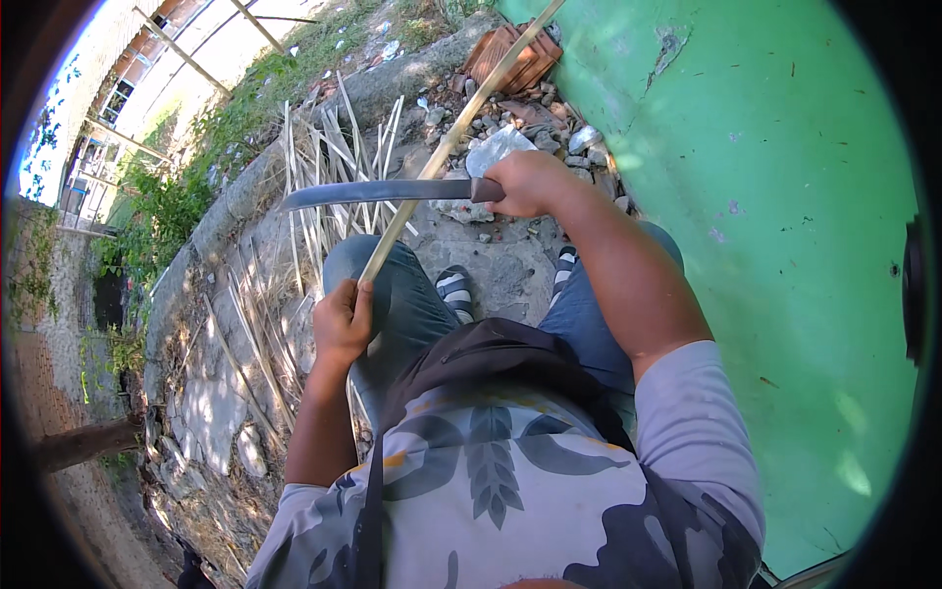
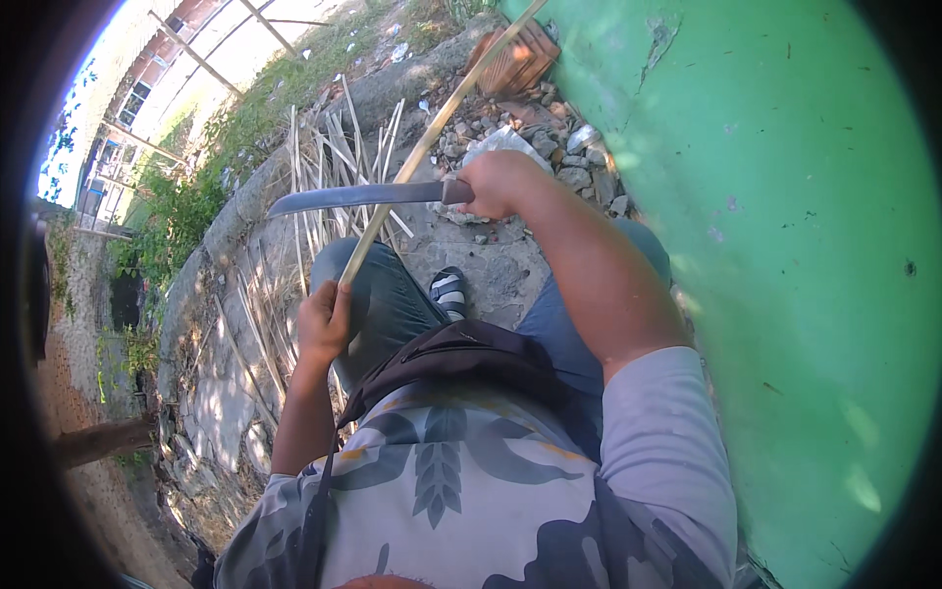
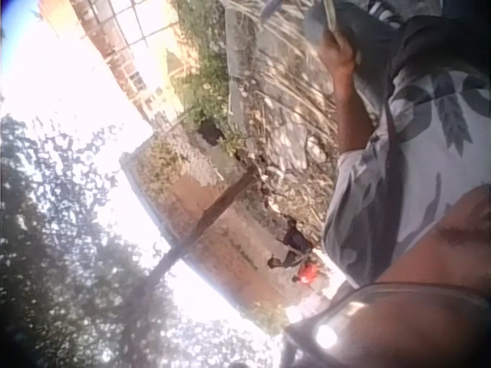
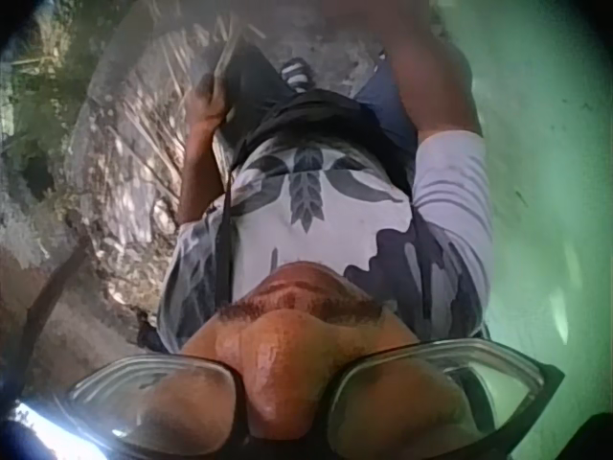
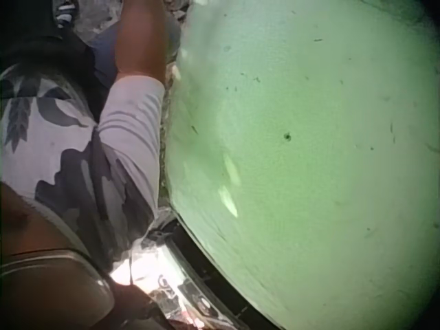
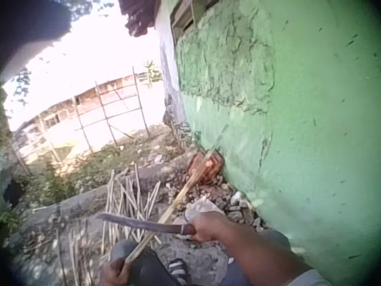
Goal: The person holds a bamboo strip with one hand and shaves along its length using a knife.
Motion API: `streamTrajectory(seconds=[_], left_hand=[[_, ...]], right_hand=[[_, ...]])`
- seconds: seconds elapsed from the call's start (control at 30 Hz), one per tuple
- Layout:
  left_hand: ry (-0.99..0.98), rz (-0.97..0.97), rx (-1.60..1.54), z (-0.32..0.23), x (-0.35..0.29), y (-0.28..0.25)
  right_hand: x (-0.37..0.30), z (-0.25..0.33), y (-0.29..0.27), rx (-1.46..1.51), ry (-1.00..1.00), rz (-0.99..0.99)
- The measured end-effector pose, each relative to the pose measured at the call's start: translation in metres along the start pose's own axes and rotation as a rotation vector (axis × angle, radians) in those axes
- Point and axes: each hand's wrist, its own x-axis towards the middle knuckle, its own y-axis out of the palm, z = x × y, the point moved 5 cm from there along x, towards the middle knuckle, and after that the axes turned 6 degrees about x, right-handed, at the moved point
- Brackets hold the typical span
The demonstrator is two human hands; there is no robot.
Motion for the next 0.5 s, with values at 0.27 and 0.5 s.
streamTrajectory(seconds=[0.27, 0.5], left_hand=[[0.023, -0.060, -0.037, -0.002, -0.002, -0.001], [-0.025, -0.028, -0.070, 0.002, -0.001, 0.000]], right_hand=[[0.000, -0.034, -0.015, 0.139, 0.105, -0.188], [-0.001, -0.036, -0.014, 0.188, 0.096, -0.132]])
